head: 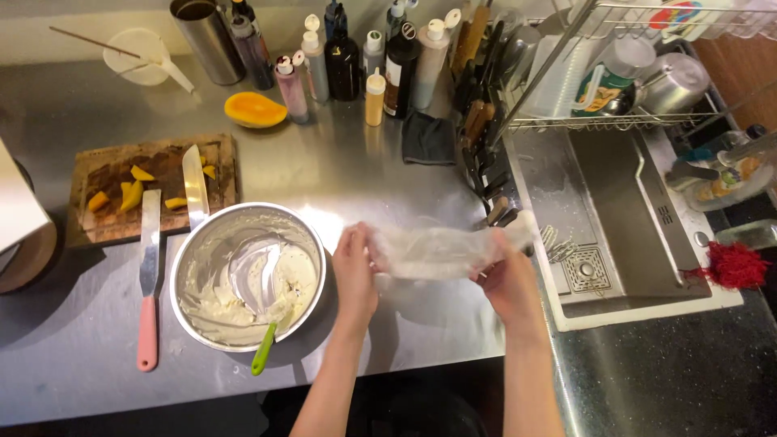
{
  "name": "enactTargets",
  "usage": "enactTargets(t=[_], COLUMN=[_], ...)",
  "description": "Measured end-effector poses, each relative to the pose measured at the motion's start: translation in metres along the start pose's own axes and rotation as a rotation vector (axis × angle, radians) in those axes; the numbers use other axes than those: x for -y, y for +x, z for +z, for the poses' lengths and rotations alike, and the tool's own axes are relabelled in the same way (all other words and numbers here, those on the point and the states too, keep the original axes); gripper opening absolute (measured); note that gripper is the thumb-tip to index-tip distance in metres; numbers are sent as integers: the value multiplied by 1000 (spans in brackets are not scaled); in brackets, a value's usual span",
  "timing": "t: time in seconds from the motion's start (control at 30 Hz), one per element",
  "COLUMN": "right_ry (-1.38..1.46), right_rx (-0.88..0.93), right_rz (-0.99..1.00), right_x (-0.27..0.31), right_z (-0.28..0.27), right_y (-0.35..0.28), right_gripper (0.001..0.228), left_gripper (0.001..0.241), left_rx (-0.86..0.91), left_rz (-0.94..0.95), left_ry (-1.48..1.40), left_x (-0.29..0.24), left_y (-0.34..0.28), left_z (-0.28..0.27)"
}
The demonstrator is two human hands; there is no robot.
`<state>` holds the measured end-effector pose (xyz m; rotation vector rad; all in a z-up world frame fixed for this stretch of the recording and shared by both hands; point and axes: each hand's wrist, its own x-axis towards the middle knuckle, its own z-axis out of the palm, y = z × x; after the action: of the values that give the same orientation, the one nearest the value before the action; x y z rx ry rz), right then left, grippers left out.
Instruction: Applying frosting to a layered cake using a piping bag.
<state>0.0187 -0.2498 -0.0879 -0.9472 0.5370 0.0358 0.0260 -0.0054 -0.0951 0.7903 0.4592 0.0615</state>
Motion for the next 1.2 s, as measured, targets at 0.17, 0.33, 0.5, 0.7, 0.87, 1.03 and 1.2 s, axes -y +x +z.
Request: enactTargets(t=[0.17,0.33,0.5,0.7,0.87,1.03,1.2], right_ry=[-475,-436,-306,-909,-1303,-1584,-2267], right_rx=[-17,-278,-213,58,923,803,673], right_rz=[-226,4,74,-293,-852,-940,-1163], right_x=[-54,-171,-148,-171,-136,-186,-137], right_z=[-24,-111,-93,-53,150,152,190], right_y=[64,122,46,-119,-182,-136,-92], right_gripper=[54,43,34,32,65,15,20], left_gripper=[29,24,43,34,43,36,22], left_rx=[-16,-151,-103,343,144,-131,122], left_rz=[341,-334,-435,-422,-23,273,141], left_ry=[594,60,0,602,512,1190,754], left_x=[62,164,97,-32,-191,-181,-149], left_y=[54,113,38,-137,-123,94,120], left_z=[-39,-118,-74,-128,-203,-320,-283])
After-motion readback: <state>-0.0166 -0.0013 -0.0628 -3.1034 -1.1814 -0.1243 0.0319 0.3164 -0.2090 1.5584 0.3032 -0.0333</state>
